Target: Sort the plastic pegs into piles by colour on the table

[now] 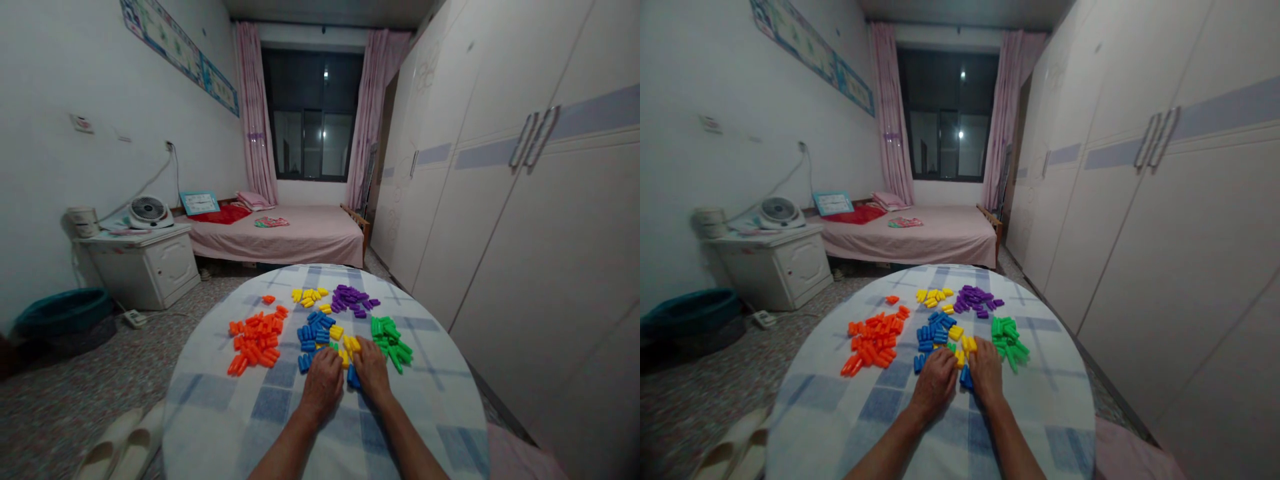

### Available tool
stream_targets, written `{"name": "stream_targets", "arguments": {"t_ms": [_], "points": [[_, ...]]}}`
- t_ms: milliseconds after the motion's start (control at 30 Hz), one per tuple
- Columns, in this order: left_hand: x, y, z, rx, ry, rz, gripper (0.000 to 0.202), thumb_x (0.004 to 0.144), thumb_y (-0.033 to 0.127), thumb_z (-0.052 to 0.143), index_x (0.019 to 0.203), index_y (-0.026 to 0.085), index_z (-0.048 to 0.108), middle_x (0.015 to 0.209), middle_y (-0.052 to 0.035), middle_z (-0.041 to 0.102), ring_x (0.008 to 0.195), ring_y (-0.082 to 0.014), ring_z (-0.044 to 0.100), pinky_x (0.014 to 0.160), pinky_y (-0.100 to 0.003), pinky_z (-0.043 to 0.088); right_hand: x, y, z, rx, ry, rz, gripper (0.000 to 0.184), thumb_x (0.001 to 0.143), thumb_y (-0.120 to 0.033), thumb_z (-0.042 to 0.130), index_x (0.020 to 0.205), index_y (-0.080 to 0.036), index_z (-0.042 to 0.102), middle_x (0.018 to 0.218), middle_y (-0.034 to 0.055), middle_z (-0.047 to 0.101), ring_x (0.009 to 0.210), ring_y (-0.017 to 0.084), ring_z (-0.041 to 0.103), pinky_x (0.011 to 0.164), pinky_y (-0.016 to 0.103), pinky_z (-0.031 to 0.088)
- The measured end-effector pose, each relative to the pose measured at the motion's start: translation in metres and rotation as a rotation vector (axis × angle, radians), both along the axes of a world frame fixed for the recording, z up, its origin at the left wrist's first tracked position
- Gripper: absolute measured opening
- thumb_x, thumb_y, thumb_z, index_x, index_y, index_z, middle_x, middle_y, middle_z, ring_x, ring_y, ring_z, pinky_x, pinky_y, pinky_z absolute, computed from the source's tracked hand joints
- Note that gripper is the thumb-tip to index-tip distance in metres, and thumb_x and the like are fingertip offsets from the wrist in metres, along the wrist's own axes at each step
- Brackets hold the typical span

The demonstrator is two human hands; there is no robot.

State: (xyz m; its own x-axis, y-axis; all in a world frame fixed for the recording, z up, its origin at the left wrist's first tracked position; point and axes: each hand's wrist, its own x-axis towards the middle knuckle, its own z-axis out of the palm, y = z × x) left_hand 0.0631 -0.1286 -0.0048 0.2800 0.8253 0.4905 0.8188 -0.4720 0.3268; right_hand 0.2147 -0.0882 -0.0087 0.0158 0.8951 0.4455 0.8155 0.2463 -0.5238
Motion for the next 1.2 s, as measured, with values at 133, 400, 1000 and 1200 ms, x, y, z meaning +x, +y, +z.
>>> {"name": "stream_targets", "arguments": {"t_ms": [133, 400, 1000, 1200], "points": [[0.001, 0.000, 0.000, 0.005, -0.014, 0.010, 0.020, 0.086, 0.013, 0.040, 0.092, 0.017, 0.059, 0.100, -0.0062, 0.058, 0.104, -0.0180, 0.052, 0.099, -0.039, 0.047, -0.001, -0.009, -0.009, 0.031, -0.048, -0.001, 0.040, 0.085, -0.021, 0.037, 0.118, -0.020, 0.059, 0.109, 0.0073, 0.061, 0.101, 0.018, 0.057, 0.091, 0.031, 0.046], [0.001, -0.001, 0.000, 0.018, -0.023, 0.008, 0.020, 0.087, 0.016, 0.041, 0.094, 0.017, 0.059, 0.102, -0.0063, 0.059, 0.106, -0.0175, 0.052, 0.101, -0.039, 0.046, 0.001, -0.009, -0.004, 0.011, -0.050, 0.132, 0.044, 0.086, -0.018, 0.035, 0.122, -0.021, 0.059, 0.113, 0.0058, 0.061, 0.103, 0.014, 0.057, 0.094, 0.028, 0.045], [0.001, -0.005, 0.019, -0.186, -0.523, 0.039, 0.039, 0.085, 0.031, 0.050, 0.122, 0.020, 0.054, 0.132, -0.0104, 0.051, 0.126, -0.0226, 0.047, 0.111, -0.045, 0.039, -0.001, 0.000, 0.014, -0.030, 0.729, 0.180, 0.041, 0.078, -0.036, 0.053, 0.112, -0.018, 0.066, 0.110, 0.0072, 0.061, 0.096, 0.013, 0.059, 0.088, 0.028, 0.051], [-0.006, 0.002, 0.059, -0.644, -1.340, 0.114, 0.064, 0.074, 0.054, 0.060, 0.124, 0.017, 0.044, 0.115, -0.0100, 0.060, 0.099, -0.0174, 0.062, 0.085, -0.027, 0.052, -0.049, -0.012, 0.044, -0.018, 0.521, 0.409, 0.034, 0.077, -0.020, 0.049, 0.105, -0.019, 0.068, 0.099, 0.0055, 0.063, 0.097, 0.012, 0.058, 0.091, 0.026, 0.049]]}}
